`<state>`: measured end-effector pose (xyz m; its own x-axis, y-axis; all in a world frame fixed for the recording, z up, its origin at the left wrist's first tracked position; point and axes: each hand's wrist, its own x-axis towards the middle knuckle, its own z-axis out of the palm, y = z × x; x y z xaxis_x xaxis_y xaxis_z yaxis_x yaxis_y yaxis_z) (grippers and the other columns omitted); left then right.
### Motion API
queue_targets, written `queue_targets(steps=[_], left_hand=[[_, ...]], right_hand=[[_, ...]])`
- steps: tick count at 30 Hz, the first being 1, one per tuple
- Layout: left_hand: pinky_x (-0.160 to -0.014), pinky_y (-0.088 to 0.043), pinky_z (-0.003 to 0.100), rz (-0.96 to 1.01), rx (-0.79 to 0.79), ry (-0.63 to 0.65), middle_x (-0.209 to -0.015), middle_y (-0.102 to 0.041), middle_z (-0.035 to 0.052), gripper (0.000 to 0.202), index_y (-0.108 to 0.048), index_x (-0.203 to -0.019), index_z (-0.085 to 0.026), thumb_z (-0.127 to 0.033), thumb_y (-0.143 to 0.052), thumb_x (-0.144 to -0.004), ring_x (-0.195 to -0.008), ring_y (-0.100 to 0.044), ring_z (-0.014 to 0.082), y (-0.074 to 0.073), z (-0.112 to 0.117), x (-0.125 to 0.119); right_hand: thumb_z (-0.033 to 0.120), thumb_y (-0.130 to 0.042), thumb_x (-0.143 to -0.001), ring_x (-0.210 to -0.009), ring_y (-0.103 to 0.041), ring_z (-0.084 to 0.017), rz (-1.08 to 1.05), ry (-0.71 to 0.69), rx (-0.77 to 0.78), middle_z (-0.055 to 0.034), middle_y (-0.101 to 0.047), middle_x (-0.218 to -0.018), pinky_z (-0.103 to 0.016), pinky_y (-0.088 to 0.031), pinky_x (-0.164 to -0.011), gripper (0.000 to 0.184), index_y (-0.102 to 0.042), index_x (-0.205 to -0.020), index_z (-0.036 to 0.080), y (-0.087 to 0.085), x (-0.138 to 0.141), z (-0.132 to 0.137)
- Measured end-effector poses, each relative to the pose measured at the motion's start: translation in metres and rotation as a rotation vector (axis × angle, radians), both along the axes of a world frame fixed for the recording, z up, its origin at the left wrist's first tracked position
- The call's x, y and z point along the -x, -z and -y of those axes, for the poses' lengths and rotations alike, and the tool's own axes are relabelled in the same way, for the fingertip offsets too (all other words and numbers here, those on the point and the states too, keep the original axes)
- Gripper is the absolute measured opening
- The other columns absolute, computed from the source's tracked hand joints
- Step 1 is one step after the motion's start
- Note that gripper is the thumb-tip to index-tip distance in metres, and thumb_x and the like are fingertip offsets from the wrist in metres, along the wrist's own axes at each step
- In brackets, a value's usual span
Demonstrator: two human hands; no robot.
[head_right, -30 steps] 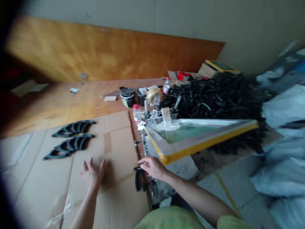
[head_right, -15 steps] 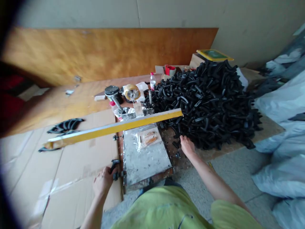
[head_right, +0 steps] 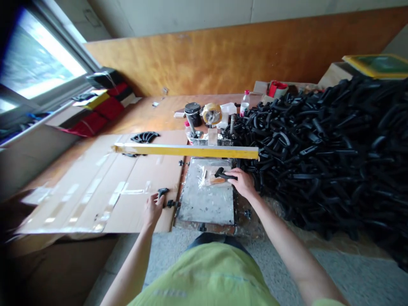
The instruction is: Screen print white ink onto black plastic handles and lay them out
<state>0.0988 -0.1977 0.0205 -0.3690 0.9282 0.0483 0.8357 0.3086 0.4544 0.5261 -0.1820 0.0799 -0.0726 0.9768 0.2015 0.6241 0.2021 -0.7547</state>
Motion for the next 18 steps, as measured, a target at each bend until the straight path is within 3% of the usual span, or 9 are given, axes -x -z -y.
queue_targets(steps=[4,8,13,16,18], left_hand=[[-0.081,-0.050,0.035,0.133,-0.096,0.066,-0.101,-0.068,0.0106,0.036,-0.063,-0.102,-0.019,-0.048,-0.049,-0.086,-0.092,-0.066,0.0230,-0.020,-0.013,-0.012],[-0.079,-0.050,0.034,0.308,-0.172,0.113,-0.097,-0.069,0.0088,0.038,-0.064,-0.103,-0.019,-0.050,-0.051,-0.086,-0.088,-0.066,0.0211,-0.055,-0.036,-0.028],[-0.070,-0.051,0.026,0.809,-0.391,0.268,-0.077,-0.065,0.0022,0.046,-0.062,-0.106,-0.018,-0.057,-0.049,-0.087,-0.069,-0.062,0.0129,-0.132,-0.077,-0.077],[-0.059,-0.051,0.024,1.057,-0.370,0.396,-0.056,-0.054,-0.0023,0.057,-0.065,-0.094,-0.015,-0.064,-0.036,-0.089,-0.049,-0.050,0.0096,-0.179,-0.092,-0.106],[-0.056,-0.050,0.024,1.089,-0.334,0.425,-0.056,-0.055,-0.0010,0.063,-0.067,-0.092,-0.014,-0.067,-0.034,-0.089,-0.048,-0.050,0.0099,-0.197,-0.090,-0.114]], right_hand=[[0.003,-0.060,-0.079,-0.097,-0.059,-0.020,0.099,-0.080,-0.087,-0.0053,-0.068,-0.099,-0.038,-0.047,-0.093,0.033,-0.075,-0.099,0.024,0.028,0.047,-0.031],[0.008,-0.056,-0.086,-0.100,-0.054,-0.022,0.263,-0.091,-0.200,-0.0069,-0.068,-0.103,-0.040,-0.045,-0.091,0.031,-0.073,-0.108,0.023,0.042,0.058,-0.032],[0.012,-0.051,-0.090,-0.104,-0.055,-0.021,0.354,-0.136,-0.202,-0.0080,-0.068,-0.109,-0.039,-0.046,-0.094,0.031,-0.071,-0.112,0.021,0.035,0.061,-0.026],[0.016,-0.055,-0.088,-0.111,-0.056,-0.022,0.359,-0.143,-0.180,-0.0073,-0.066,-0.119,-0.041,-0.044,-0.100,0.031,-0.069,-0.115,0.023,0.027,0.049,-0.028],[0.020,-0.056,-0.087,-0.113,-0.057,-0.023,0.321,-0.020,-0.141,-0.0068,-0.067,-0.119,-0.043,-0.044,-0.102,0.029,-0.070,-0.112,0.024,0.020,0.025,-0.031]])
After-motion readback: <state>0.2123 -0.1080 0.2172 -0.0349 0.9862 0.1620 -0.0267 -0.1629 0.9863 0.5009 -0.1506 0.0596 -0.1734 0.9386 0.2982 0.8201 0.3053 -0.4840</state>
